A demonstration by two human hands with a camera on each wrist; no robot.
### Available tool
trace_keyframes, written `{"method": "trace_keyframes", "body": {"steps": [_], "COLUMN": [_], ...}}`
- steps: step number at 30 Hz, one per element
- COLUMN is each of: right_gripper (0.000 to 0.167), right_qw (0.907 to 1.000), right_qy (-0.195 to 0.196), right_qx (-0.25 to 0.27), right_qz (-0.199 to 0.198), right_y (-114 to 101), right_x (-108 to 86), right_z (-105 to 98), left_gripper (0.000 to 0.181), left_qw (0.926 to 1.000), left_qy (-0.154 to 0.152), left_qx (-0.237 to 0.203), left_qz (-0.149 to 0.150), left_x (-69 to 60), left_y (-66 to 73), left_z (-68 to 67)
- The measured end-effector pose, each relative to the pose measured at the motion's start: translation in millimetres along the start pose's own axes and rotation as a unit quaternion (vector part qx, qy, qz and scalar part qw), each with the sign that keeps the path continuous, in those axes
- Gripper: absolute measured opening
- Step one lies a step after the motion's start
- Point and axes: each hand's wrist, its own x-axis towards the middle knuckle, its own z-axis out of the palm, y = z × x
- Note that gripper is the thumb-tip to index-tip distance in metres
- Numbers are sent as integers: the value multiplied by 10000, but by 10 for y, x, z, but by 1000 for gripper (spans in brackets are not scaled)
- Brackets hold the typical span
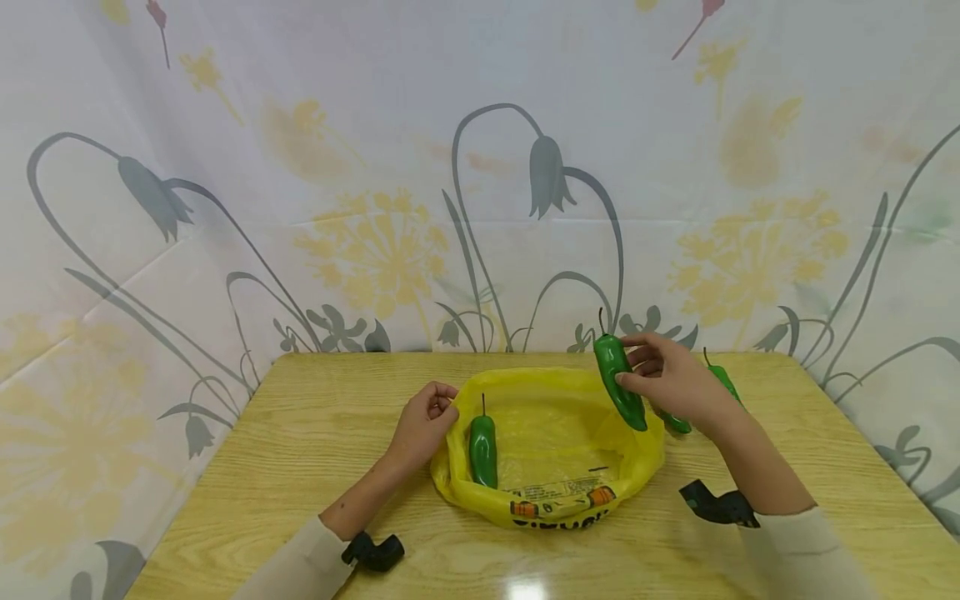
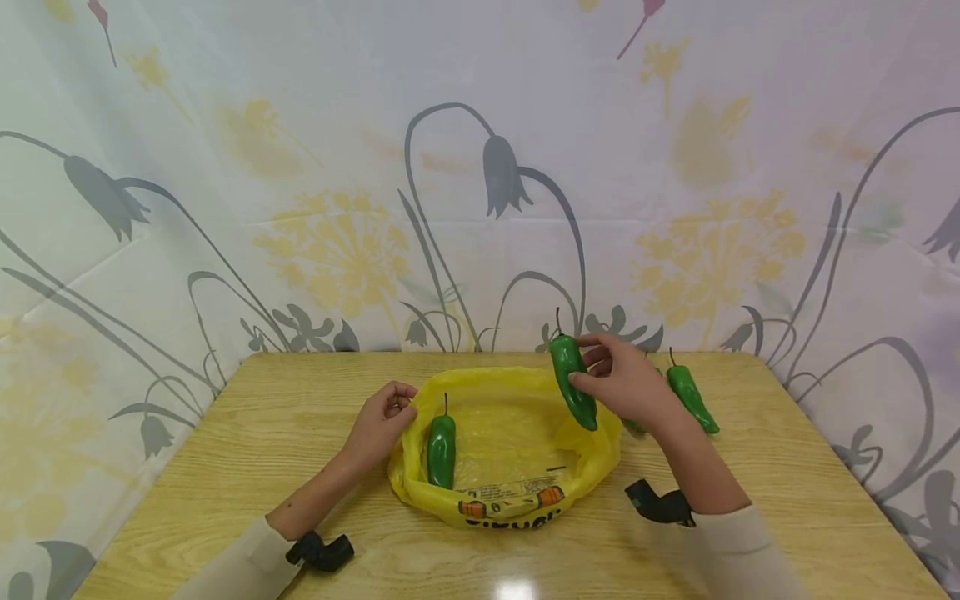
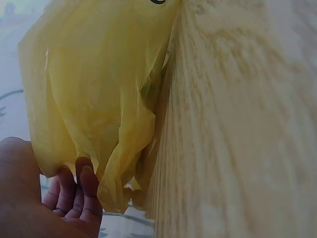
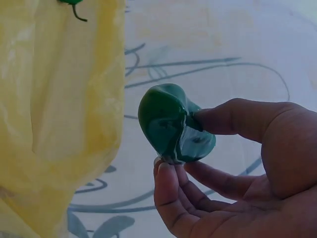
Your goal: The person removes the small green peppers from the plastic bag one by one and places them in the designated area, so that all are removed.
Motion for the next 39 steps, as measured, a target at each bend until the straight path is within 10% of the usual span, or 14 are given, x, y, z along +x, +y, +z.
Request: {"method": "trace_keyframes", "body": {"steps": [39], "right_gripper": [67], "right_qw": [9973], "right_qy": [93], "right_qx": [-51], "right_qz": [733], "right_y": [638], "right_x": [-64], "right_z": [-729], "left_gripper": [19], "left_qw": [9990], "left_qy": [317], "left_qx": [-175], "left_qz": [-261], "left_x": [45], "left_y": [14], "left_z": [32]}}
